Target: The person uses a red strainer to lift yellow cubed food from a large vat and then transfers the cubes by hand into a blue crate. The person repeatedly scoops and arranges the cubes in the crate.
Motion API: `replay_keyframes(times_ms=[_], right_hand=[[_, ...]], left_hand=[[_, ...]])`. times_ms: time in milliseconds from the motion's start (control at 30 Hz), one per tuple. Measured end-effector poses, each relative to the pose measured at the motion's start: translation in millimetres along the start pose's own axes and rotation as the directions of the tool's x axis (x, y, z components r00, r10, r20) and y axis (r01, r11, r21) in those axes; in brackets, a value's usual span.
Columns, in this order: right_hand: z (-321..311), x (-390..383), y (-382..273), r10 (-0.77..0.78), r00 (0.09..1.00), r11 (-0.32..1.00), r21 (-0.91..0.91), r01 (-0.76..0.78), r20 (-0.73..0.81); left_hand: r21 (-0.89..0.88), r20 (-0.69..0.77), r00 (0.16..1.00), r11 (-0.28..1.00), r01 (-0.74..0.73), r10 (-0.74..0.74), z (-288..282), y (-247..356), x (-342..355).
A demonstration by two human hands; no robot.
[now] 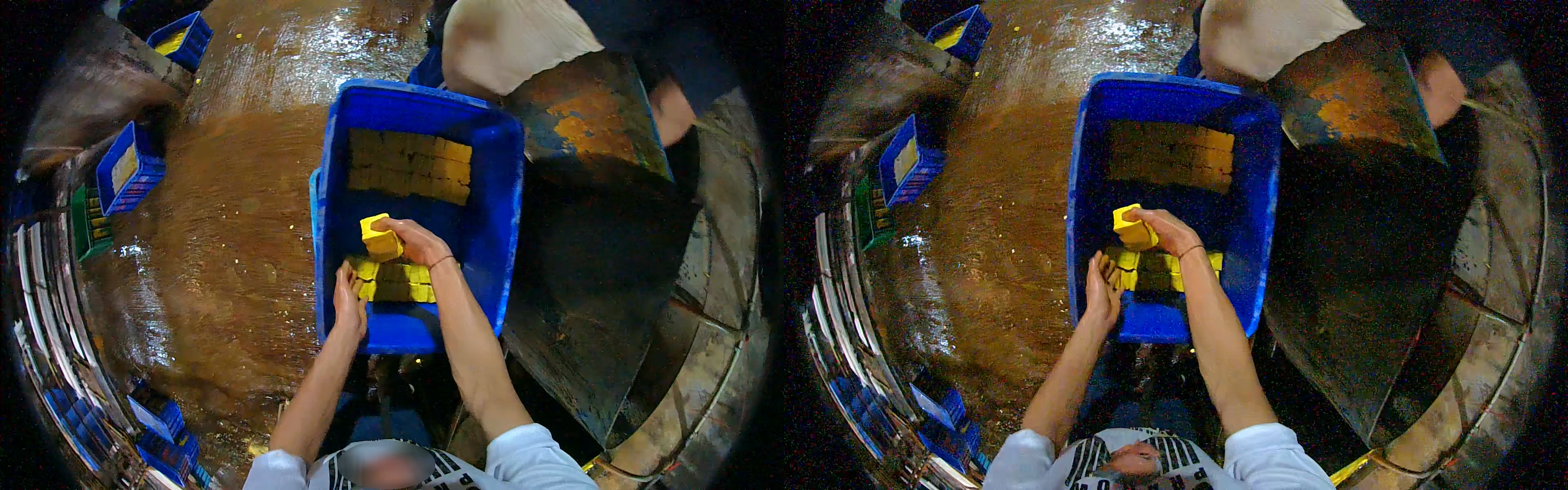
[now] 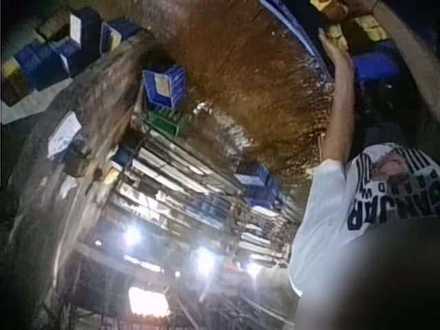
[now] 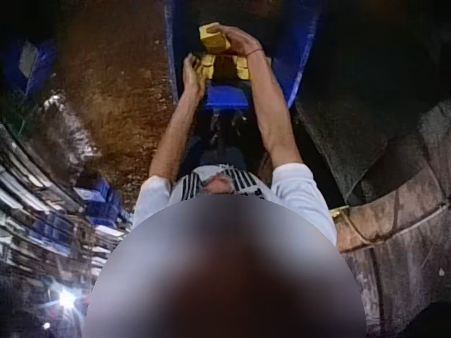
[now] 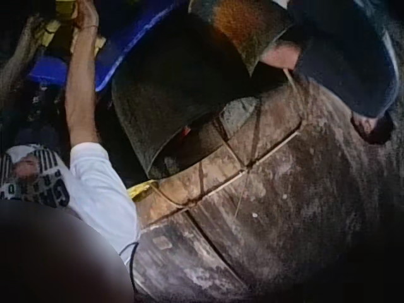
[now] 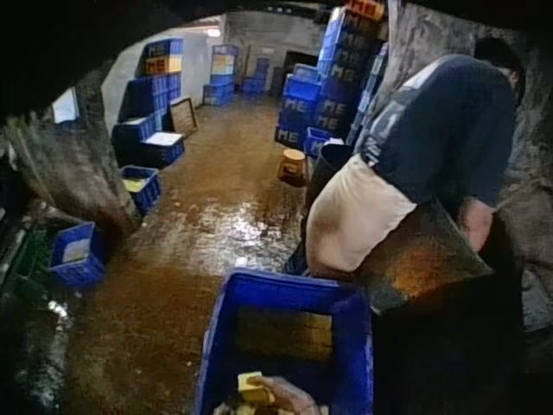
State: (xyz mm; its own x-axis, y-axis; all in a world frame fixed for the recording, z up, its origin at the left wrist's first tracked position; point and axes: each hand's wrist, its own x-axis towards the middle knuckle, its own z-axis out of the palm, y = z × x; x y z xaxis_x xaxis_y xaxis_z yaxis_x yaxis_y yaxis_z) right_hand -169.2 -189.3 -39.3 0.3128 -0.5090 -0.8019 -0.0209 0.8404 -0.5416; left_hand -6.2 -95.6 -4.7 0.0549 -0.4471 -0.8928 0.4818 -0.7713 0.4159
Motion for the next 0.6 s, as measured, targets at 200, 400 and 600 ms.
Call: replay_keyframes(times_ms=[200,400,600], right_hand=[[44.8,60.1,40.5,0.129,0.905,0.801,-0.496,-0.336,-0.405],[-3.0,7.5,46.9,0.106,0.960,0.994,-0.002,-0.111,-0.260],[-17.4,-141.8,68.7,-0.233,0.924,0.922,0.232,0.309,-0.303]], left_hand=[[-0.068,0.051,0.998,0.997,-0.034,0.037,-27.7,-8.3,-21.0],[0.041,0.088,0.996,0.999,-0.036,0.032,-22.7,6.2,-43.7],[0.224,0.229,0.968,0.963,-0.152,0.100,-2.9,0.7,-54.8]])
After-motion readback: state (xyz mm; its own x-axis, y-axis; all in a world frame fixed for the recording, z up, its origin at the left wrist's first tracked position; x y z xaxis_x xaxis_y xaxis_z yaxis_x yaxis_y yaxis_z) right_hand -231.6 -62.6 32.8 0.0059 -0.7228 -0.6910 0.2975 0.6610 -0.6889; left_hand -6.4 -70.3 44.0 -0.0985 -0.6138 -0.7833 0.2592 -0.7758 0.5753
